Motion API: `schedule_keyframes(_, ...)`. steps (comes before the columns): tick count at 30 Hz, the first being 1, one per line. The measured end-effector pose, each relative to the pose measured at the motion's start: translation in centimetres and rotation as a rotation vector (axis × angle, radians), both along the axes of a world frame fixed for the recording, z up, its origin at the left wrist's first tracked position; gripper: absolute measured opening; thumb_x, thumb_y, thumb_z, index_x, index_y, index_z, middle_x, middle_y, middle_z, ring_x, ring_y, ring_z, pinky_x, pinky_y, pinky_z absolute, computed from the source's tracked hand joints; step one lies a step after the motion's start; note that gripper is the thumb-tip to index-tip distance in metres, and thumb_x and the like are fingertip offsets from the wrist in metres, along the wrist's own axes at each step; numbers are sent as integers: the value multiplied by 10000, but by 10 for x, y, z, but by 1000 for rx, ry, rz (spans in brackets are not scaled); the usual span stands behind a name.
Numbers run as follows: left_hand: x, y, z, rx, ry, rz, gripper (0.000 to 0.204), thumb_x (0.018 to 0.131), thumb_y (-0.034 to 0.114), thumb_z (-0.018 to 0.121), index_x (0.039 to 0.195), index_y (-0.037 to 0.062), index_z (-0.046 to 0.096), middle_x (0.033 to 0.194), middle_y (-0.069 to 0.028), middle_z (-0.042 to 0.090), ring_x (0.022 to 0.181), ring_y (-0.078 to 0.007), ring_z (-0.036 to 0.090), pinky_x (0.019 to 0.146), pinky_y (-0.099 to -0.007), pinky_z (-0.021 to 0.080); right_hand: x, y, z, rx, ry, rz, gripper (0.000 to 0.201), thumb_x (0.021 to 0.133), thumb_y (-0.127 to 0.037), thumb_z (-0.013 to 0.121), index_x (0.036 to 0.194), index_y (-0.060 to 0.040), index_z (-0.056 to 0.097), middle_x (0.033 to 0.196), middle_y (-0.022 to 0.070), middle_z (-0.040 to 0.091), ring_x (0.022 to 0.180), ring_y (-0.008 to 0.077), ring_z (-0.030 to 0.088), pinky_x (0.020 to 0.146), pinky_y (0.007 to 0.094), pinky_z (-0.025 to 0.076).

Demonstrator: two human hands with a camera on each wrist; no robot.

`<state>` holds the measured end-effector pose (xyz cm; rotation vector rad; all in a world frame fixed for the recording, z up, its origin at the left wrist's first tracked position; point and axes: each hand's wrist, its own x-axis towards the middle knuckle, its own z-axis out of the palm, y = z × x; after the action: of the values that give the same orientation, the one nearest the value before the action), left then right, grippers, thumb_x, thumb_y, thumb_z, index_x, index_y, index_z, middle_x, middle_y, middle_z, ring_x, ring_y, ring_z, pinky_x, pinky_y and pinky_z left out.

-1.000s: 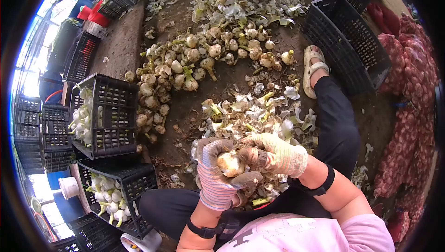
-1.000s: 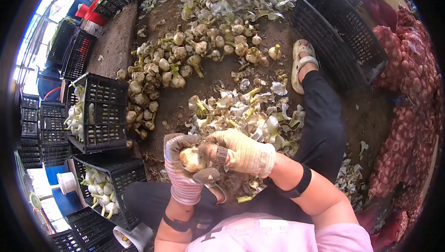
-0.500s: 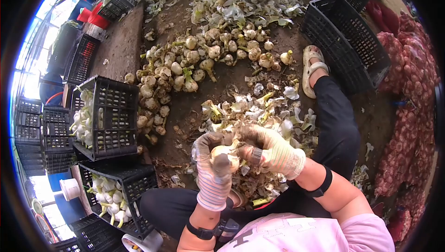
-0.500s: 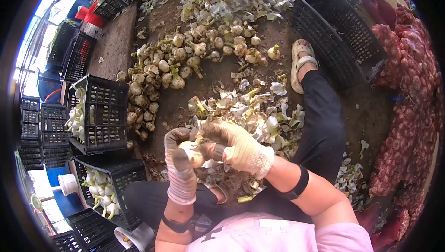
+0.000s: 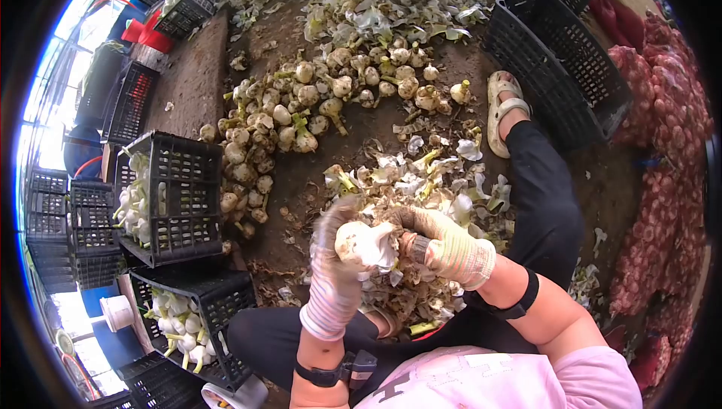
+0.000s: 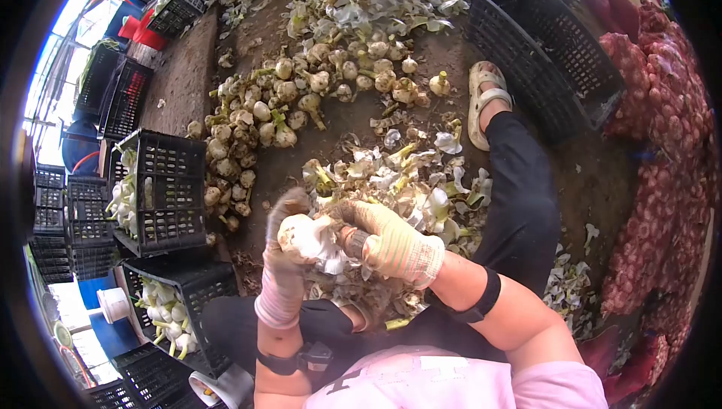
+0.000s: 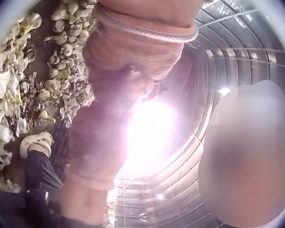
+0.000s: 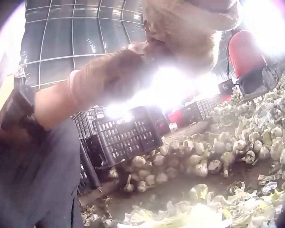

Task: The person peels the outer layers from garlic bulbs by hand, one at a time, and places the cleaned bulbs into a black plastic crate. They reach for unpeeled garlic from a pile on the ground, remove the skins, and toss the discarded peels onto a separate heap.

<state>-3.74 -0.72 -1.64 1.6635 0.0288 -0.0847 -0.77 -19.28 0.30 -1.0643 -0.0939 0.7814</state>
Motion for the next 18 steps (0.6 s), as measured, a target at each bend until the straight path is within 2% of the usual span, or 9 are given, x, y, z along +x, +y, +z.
schedule_keyframes(1,1,-6,20,213,-254,19,650,786,291,730,1311,37,442,1173,-89,499,1092,-188,504,937,-317,426,0,-1,1,20,60,-4,421,854,-276,551,1179,-9,549,1009,30,592,913,91,521,805,252,446)
schedule_keyframes(4,-2,3,13,71,-271,49,600,773,187,708,1302,45,462,1190,-99,488,1105,-201,502,942,-322,425,-7,1,-11,97,112,12,503,854,-354,574,1232,-27,515,956,-6,556,828,68,485,713,227,433)
schedule_keyframes(6,0,5,30,-474,236,29,576,762,206,713,1261,17,496,1208,-82,517,1120,-168,490,963,-312,400,-10,2,-27,197,130,76,582,852,-410,598,1285,-42,471,922,-33,522,771,57,452,654,222,413)
schedule_keyframes(7,2,5,30,-474,234,29,576,762,206,713,1261,17,496,1208,-82,517,1120,-168,490,963,-312,400,-10,3,-26,198,129,77,582,852,-410,598,1285,-42,471,922,-33,522,771,57,452,654,222,413)
schedule_keyframes(9,4,4,25,249,-166,-36,527,727,85,742,1211,41,538,1149,-86,523,1082,-177,514,928,-317,432,-11,5,-23,120,122,99,564,866,-390,592,1292,-43,466,908,-37,517,761,52,448,648,220,413)
schedule_keyframes(11,0,4,22,-198,235,147,548,646,109,808,1142,29,588,1081,-79,594,985,-181,575,876,-298,471,-9,4,-23,122,177,26,423,889,-280,565,1234,-43,502,854,-46,521,719,39,458,619,205,408)
schedule_keyframes(13,-4,13,27,-553,274,2,604,611,160,839,1140,12,588,1077,-100,609,981,-194,594,861,-315,496,4,-3,-11,-32,209,-50,352,892,-221,538,1197,-46,526,827,-52,526,705,40,467,606,200,406)
schedule_keyframes(15,-11,16,20,-665,242,-61,687,595,241,864,1163,-12,572,1128,-131,607,1014,-226,605,888,-347,495,10,-6,-17,-63,135,-165,296,903,-167,495,1163,-36,548,822,-22,552,731,58,499,644,217,426)
schedule_keyframes(18,-12,19,26,-682,353,-93,667,603,238,862,1150,-19,580,1154,-126,599,1024,-226,604,906,-337,481,16,-7,-45,-360,-110,-113,499,858,-295,598,1256,-24,466,911,-14,588,724,39,507,617,181,414)
